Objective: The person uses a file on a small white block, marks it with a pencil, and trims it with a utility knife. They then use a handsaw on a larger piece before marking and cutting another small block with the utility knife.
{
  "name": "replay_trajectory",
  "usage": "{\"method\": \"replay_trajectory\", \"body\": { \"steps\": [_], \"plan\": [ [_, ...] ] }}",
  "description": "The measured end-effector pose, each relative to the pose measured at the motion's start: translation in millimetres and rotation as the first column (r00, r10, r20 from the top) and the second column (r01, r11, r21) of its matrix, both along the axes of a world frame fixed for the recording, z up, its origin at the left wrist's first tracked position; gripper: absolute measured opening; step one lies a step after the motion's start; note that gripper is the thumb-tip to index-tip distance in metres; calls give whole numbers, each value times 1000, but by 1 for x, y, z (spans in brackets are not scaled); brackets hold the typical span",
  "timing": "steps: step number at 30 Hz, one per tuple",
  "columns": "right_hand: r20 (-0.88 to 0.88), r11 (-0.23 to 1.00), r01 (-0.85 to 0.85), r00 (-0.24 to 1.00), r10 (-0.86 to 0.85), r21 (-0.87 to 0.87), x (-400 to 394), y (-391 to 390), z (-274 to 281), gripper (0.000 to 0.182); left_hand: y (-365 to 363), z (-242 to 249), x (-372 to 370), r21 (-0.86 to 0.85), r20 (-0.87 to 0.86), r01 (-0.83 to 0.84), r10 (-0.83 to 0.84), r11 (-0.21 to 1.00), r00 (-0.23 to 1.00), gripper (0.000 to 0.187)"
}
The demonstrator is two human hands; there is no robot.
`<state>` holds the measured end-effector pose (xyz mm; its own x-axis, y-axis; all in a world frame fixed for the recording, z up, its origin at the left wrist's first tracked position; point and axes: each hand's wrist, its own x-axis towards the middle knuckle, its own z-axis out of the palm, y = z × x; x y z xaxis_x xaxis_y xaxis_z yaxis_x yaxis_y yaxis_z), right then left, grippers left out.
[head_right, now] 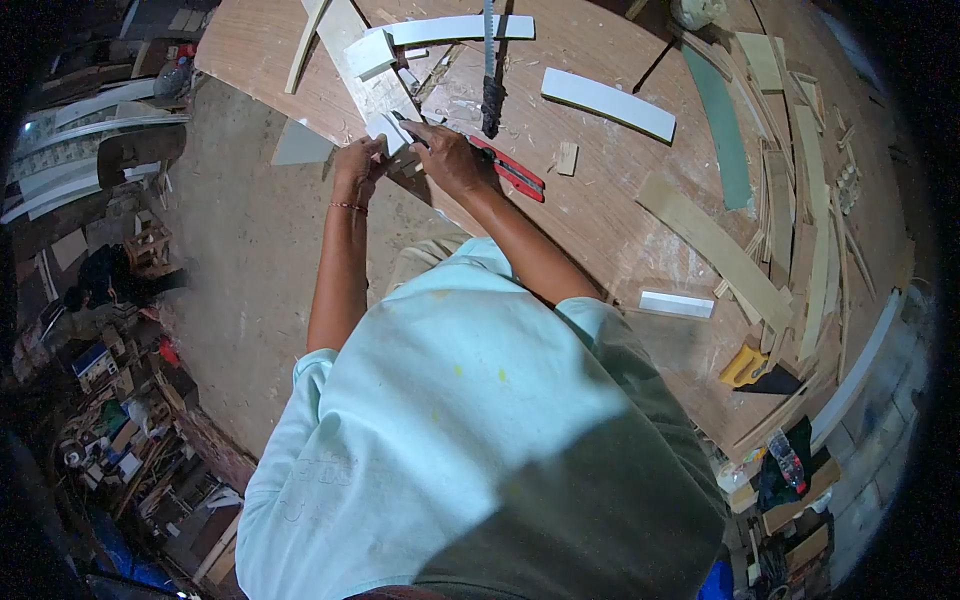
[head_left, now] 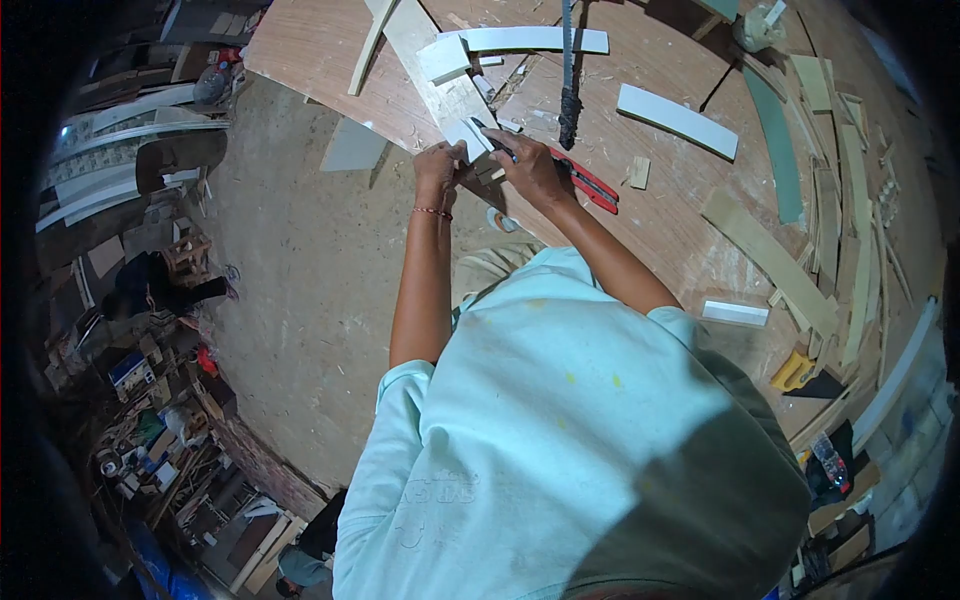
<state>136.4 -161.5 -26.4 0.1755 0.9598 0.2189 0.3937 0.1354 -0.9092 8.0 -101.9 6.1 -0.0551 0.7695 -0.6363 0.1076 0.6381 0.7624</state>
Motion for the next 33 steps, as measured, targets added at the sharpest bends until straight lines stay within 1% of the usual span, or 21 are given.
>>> {"method": "replay_trajectory", "body": {
  "steps": [4, 10, 11, 13, 16, 20, 23, 25, 29, 33],
  "plan": [
    [-20, 999, -2, 1000, 3, 45, -2, 1, -5, 34, 3, -11, -5, 61, 45, -7, 4, 998, 999, 17],
    [-14, 1000, -8, 1000, 8, -16, -1, 0, 0, 34, -2, -7, -4, 68, 51, -3, -1, 998, 999, 16],
    [-14, 1000, -8, 1000, 7, -16, -1, 0, 0, 34, -1, -7, -4, 68, 51, -2, -1, 998, 999, 16],
    [-28, 999, -1, 1000, 2, 41, -1, 0, -2, 35, 0, -10, -5, 53, 60, 9, -12, 999, 998, 15],
    [-24, 1000, 1, 1000, -1, 19, -2, -1, -4, 35, 1, -11, -7, 60, 69, 32, -36, 998, 997, 15],
    [-2, 1000, -9, 1000, 9, -8, -1, 0, -6, 35, -2, -6, -4, 50, 48, 3, -6, 999, 999, 16],
    [-19, 1000, -7, 1000, 7, 5, -1, 0, -5, 35, -2, -6, -4, 63, 48, 11, -14, 998, 999, 17],
    [-14, 999, 0, 1000, 0, 50, -2, 1, -6, 35, -2, -4, -2, 66, 24, 9, -10, 998, 1000, 17],
    [-12, 1000, -1, 1000, 1, 22, -1, 0, -5, 35, -1, -8, -4, 73, 40, 13, -16, 997, 999, 17],
    [-20, 1000, -9, 1000, 10, 14, -1, 0, -6, 33, -2, -1, -1, 73, 21, 18, -19, 997, 1000, 16]
  ]
}}
